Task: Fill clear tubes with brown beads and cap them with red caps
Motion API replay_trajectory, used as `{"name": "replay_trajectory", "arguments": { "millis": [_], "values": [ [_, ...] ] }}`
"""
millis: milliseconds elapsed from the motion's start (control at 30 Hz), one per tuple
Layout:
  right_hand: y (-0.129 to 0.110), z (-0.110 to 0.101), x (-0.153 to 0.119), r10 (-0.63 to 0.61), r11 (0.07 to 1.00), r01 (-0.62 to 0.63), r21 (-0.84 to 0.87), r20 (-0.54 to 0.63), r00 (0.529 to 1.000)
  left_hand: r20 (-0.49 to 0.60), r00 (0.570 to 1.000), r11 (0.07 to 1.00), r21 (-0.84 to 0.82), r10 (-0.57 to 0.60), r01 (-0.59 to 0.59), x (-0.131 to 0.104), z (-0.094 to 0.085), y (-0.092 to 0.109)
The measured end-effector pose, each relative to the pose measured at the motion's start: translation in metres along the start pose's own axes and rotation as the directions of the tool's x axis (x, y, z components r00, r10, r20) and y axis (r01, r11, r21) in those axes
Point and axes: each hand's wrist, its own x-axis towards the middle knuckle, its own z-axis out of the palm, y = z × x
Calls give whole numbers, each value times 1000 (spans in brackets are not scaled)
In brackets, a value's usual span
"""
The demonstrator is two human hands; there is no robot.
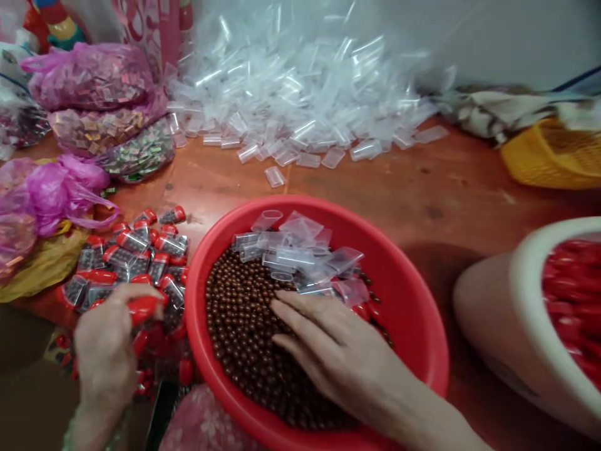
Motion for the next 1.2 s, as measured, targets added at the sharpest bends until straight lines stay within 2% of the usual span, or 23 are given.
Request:
{"name": "replay_trajectory", "arguments": {
  "millis": [33, 67, 133, 200, 233, 333, 400, 533, 633, 733, 800, 867, 967, 1033, 1133, 1200],
  "values": [
    [8, -1, -5, 44, 998, -43, -43, 18, 999, -51, 998, 997, 60, -38, 41, 2, -9, -10],
    [16, -3, -10, 86, 992, -82, -91, 52, 995, -123, 989, 977, 187, -81, 104, 4, -16, -19],
    [30, -5, -16, 150, 976, -121, -179, 164, 975, -149, 983, 897, 411, -110, 163, 6, -24, -35],
    [40, -4, -17, 171, 968, -109, -225, 276, 946, -130, 991, 836, 539, -41, 105, 8, -23, -45],
    [43, -3, -17, 166, 968, -93, -233, 317, 934, -126, 992, 832, 554, 33, 43, 9, -20, -47],
    [47, 2, -14, 147, 969, -54, -241, 384, 911, -128, 960, 846, 512, 251, -153, 13, -2, -45],
    [47, 2, -14, 137, 975, -58, -213, 382, 914, -122, 934, 856, 453, 335, -248, 13, 13, -35],
    [41, -3, -7, 184, 981, -195, 6, 290, 939, -23, 923, 898, 245, 383, -367, 7, 41, -5],
    [31, 1, 9, 235, 953, -266, 148, 197, 952, 57, 909, 903, 112, 412, -416, 0, 60, 6],
    [21, 19, 25, 223, 967, -239, 92, 157, 962, 133, 884, 881, 100, 448, -462, -3, 74, 4],
    [17, 32, 30, 216, 976, -218, -19, 228, 949, 166, 866, 863, 118, 471, -492, -3, 79, -1],
    [14, 39, 31, 242, 970, -215, -115, 381, 892, 186, 856, 853, 124, 483, -508, -2, 81, -4],
    [11, 38, 31, 347, 932, -335, -142, 623, 701, 218, 848, 847, 132, 483, -516, 0, 80, -5],
    [11, 32, 32, 385, 890, -442, -116, 711, 589, 242, 842, 841, 141, 482, -522, 1, 80, -4],
    [15, 26, 36, 370, 842, -537, -52, 779, 505, 324, 827, 827, 184, 459, -531, 1, 77, 2],
    [21, 25, 40, 328, 786, -618, 21, 833, 446, 466, 783, 811, 203, 413, -549, 0, 73, 8]
  ]
}}
